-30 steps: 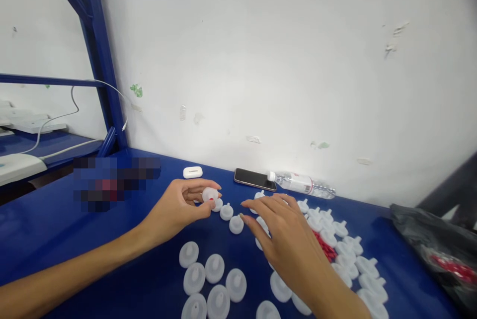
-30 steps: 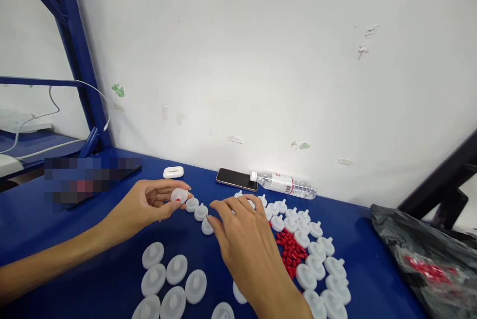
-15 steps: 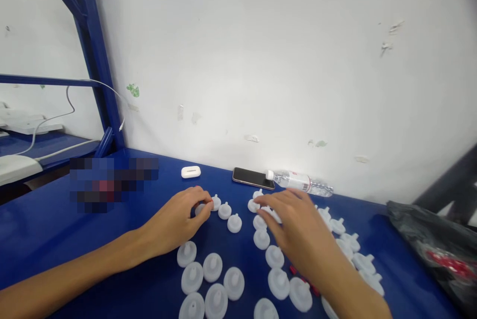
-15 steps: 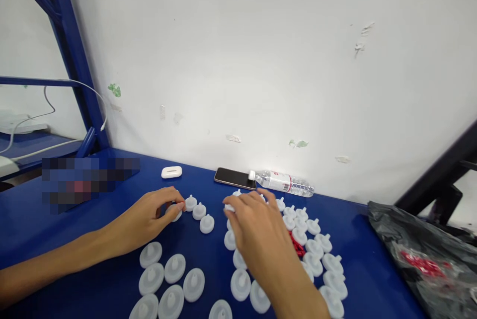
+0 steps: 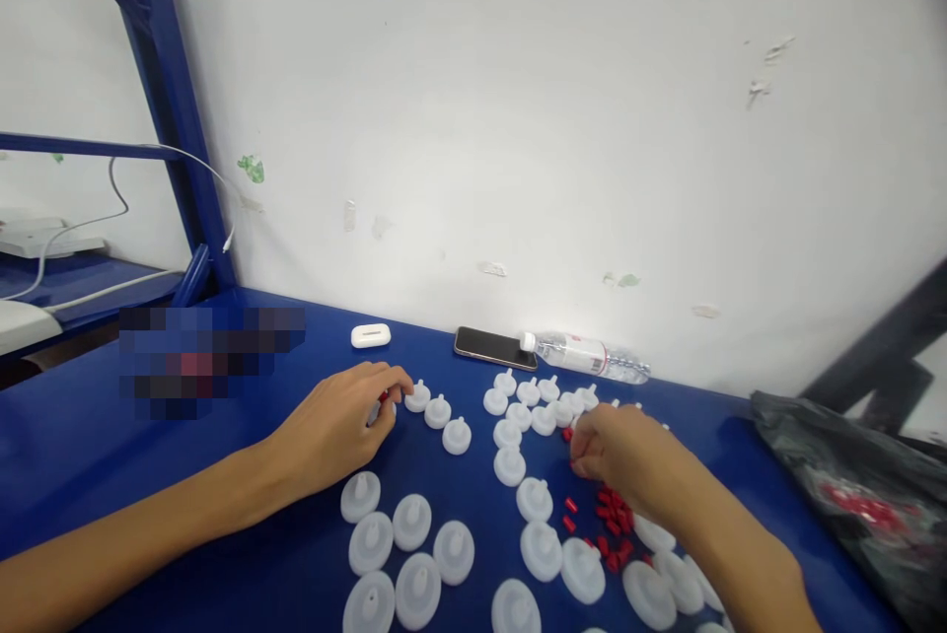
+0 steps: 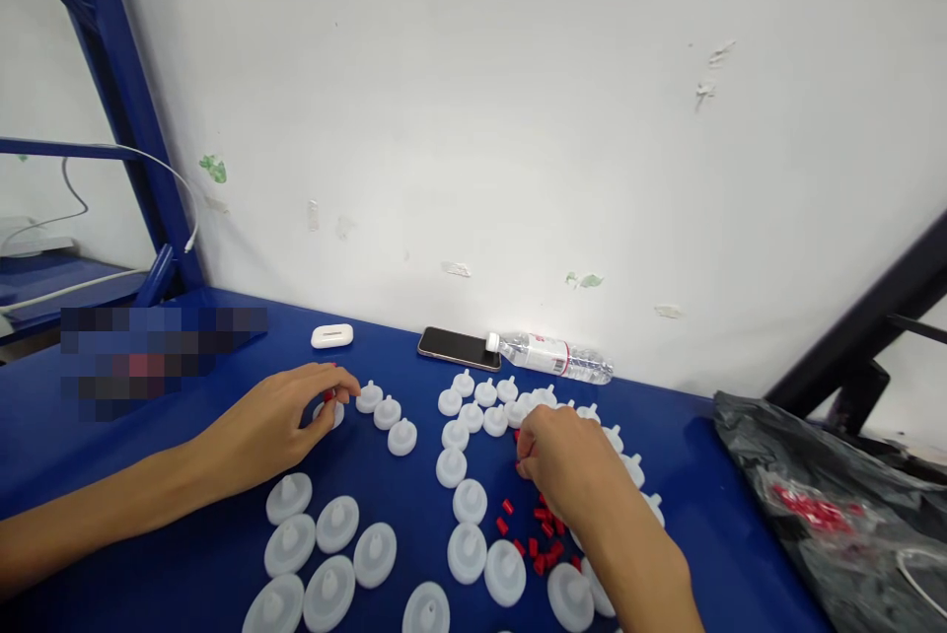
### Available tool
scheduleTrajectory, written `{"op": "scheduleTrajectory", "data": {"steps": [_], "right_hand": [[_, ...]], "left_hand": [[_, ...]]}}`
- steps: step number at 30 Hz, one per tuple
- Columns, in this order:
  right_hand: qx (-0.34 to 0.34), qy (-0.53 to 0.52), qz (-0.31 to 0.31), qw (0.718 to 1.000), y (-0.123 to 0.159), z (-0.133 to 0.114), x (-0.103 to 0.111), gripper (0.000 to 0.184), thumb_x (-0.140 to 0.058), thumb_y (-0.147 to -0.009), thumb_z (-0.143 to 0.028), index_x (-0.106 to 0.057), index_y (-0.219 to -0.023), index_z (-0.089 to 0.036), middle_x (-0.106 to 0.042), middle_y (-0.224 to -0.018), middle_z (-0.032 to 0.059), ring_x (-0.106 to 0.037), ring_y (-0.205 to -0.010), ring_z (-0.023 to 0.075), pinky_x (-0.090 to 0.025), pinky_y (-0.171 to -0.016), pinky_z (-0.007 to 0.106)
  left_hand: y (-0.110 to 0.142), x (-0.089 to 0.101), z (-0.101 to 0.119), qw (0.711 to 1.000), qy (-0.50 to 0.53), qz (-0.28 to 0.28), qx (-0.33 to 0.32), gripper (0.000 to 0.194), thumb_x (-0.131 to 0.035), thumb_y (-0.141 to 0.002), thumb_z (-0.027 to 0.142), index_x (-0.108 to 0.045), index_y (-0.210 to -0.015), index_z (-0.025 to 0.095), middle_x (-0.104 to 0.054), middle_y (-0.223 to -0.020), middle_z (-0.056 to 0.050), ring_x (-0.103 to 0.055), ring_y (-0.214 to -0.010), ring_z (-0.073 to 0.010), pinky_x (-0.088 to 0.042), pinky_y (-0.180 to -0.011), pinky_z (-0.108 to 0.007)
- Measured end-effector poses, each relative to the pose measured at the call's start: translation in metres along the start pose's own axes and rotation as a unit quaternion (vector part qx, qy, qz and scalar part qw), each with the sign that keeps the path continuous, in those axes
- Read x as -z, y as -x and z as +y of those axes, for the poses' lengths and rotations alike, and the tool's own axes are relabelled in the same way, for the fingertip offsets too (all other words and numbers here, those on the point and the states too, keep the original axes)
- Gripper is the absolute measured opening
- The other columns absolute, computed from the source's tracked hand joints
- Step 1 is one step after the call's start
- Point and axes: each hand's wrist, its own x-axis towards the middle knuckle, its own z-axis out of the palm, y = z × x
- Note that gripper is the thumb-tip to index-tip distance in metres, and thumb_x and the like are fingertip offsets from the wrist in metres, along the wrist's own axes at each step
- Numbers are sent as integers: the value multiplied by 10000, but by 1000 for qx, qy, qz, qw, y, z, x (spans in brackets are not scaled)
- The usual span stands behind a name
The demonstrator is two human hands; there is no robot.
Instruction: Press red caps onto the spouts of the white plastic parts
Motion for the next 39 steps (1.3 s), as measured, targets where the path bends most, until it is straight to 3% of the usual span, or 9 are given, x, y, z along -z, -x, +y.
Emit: {"op": "scheduleTrajectory", "data": {"steps": [6,10,14,19,24,28,32,35,39], "right_hand": [[14,11,-5,1000,1,-6,3,255,-629,-748,-15,-749,-671,-227,-765,-682,33,-717,-631,207,-394,-563,267],[39,-22,42,998,3,-9,9,206,-617,-825,-91,-749,-784,-244,-784,-785,30,-731,-721,220,-436,-591,275],[89,-98,78,988,4,-17,12,133,-619,-882,-184,-725,-867,-264,-802,-931,20,-753,-820,236,-504,-667,297],[110,-97,116,982,7,-32,9,311,-597,-920,-186,-711,-1186,-301,-810,-1012,-1,-764,-855,264,-543,-734,362],[140,-95,150,974,10,-43,10,206,-611,-939,-202,-770,-1048,-275,-803,-1020,19,-744,-962,270,-549,-788,375],[158,-127,159,966,13,-49,11,129,-649,-931,-228,-757,-974,-286,-787,-995,1,-724,-971,260,-532,-803,373],[176,-166,130,961,19,-59,11,80,-690,-923,-273,-740,-956,-327,-772,-1006,-35,-695,-1021,252,-519,-839,382],[198,-190,109,955,24,-67,10,84,-712,-919,-264,-733,-926,-345,-764,-996,-56,-682,-1030,240,-503,-880,388],[241,-233,116,935,28,-77,6,103,-745,-905,-249,-735,-913,-351,-762,-954,-83,-687,-969,205,-493,-888,375]], "left_hand": [[0,-3,-4,1000,7,18,5,395,-415,-911,149,-654,-1216,227,-723,-1030,-47,-685,-842,-211,-518,-715,-310],[-1,-5,-5,1000,9,11,13,392,-478,-968,295,-642,-1318,236,-724,-1023,-53,-681,-860,-217,-525,-717,-302],[-2,-3,-4,1000,-1,-18,3,423,-489,-983,334,-620,-1375,244,-711,-973,-41,-675,-795,-204,-498,-655,-280],[-2,-1,-3,999,-35,-38,-12,290,-515,-992,293,-681,-1227,253,-681,-1069,-51,-654,-871,-215,-483,-660,-287],[0,-2,0,997,-53,-7,-51,159,-562,-983,274,-718,-991,245,-645,-1107,-65,-580,-991,-249,-460,-606,-272],[1,-4,-1,997,-22,7,-72,174,-609,-969,298,-712,-1091,227,-639,-1169,-90,-559,-1084,-275,-549,-777,-365],[-1,-9,-8,994,-19,-17,-108,249,-721,-916,313,-733,-1153,237,-639,-1255,-105,-549,-1186,-320,-523,-970,-494],[-2,-11,-12,992,-16,-31,-124,207,-702,-933,268,-720,-1136,238,-655,-1289,-92,-520,-1273,-332,-482,-1035,-522],[1,-7,-7,990,10,12,-142,299,-653,-957,241,-618,-1255,241,-664,-1302,-71,-504,-1320,-289,-465,-1062,-462]]}}
